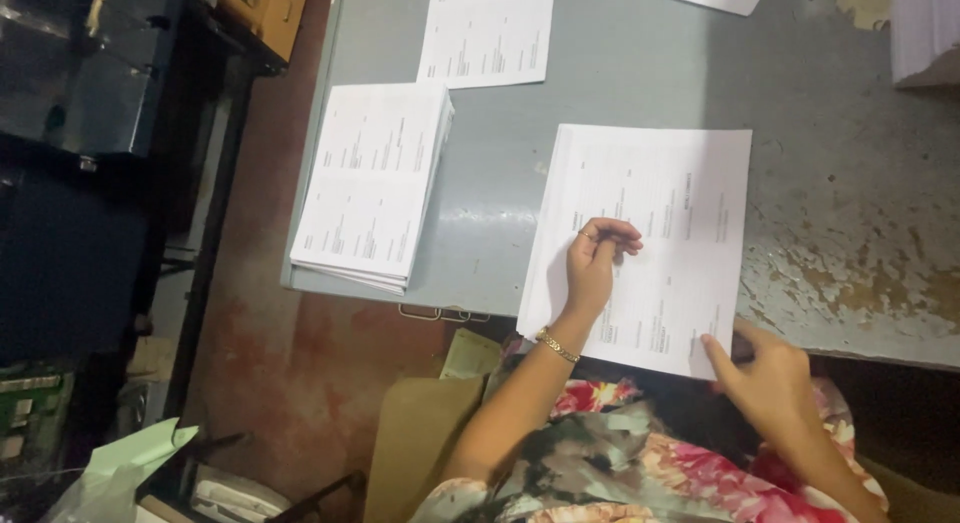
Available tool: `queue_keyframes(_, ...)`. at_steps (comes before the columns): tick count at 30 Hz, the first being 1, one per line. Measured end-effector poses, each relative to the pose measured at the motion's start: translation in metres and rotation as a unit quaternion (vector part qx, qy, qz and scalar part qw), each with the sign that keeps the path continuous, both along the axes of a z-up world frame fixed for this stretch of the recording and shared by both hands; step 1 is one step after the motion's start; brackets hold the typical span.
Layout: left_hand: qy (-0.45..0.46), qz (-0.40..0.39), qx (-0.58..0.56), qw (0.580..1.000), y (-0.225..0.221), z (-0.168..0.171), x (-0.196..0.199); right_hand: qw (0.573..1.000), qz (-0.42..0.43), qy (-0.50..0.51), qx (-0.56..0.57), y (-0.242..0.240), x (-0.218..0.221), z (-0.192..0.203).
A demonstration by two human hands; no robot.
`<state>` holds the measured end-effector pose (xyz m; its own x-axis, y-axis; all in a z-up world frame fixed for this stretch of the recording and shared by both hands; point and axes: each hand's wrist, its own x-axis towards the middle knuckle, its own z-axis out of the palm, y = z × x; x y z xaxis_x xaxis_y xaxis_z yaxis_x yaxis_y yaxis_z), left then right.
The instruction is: Sorting and inspecting printed documents on a desk in a print shop environment.
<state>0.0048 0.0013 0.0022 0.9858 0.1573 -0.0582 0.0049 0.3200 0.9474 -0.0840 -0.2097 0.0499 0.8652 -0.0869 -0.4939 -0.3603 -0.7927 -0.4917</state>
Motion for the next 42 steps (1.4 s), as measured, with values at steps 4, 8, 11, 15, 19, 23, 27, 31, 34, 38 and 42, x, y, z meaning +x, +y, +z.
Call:
queue_keyframes(4,-0.003,0.002,-0.009,1.0,0.0,-0.006,0.001,0.994,-0.064,-0.055,0.072,0.004,0.009,0.007)
queue_keyframes(8,0.002,-0.004,-0.004,1.0,0.001,-0.005,0.0,0.954,-0.147,-0.127,0.23,-0.001,0.022,-0.026)
queue_keyframes(11,-0.003,-0.003,-0.005,1.0,0.001,-0.005,0.0,0.895,-0.266,-0.067,0.353,0.014,0.038,0.014)
queue_keyframes(15,-0.001,-0.005,-0.008,1.0,0.001,-0.004,0.001,0.825,-0.276,-0.107,0.482,0.01,0.05,-0.021)
queue_keyframes(19,-0.003,-0.002,-0.002,1.0,0.001,-0.002,-0.002,0.924,-0.084,-0.3,0.221,0.024,0.045,-0.012)
queue_keyframes(23,-0.042,0.016,-0.004,0.999,-0.002,-0.007,0.0,0.833,-0.164,-0.228,0.477,0.043,0.043,-0.063)
queue_keyframes(27,-0.046,0.017,-0.033,0.998,-0.004,-0.028,0.002,0.837,-0.186,-0.217,0.466,0.042,0.046,-0.108)
queue_keyframes(31,-0.024,0.015,-0.026,0.999,-0.005,-0.031,0.005,0.808,-0.17,-0.181,0.534,0.071,0.048,-0.049)
queue_keyframes(34,-0.02,0.02,-0.016,0.999,-0.005,-0.03,0.007,0.79,-0.1,-0.174,0.579,0.079,0.059,-0.038)
queue_keyframes(38,-0.008,0.027,-0.039,0.999,-0.007,-0.042,0.007,0.774,-0.034,-0.18,0.606,0.078,0.065,-0.07)
queue_keyframes(42,-0.023,0.021,-0.001,1.0,-0.003,-0.025,0.003,0.781,-0.031,-0.167,0.602,0.085,0.066,-0.041)
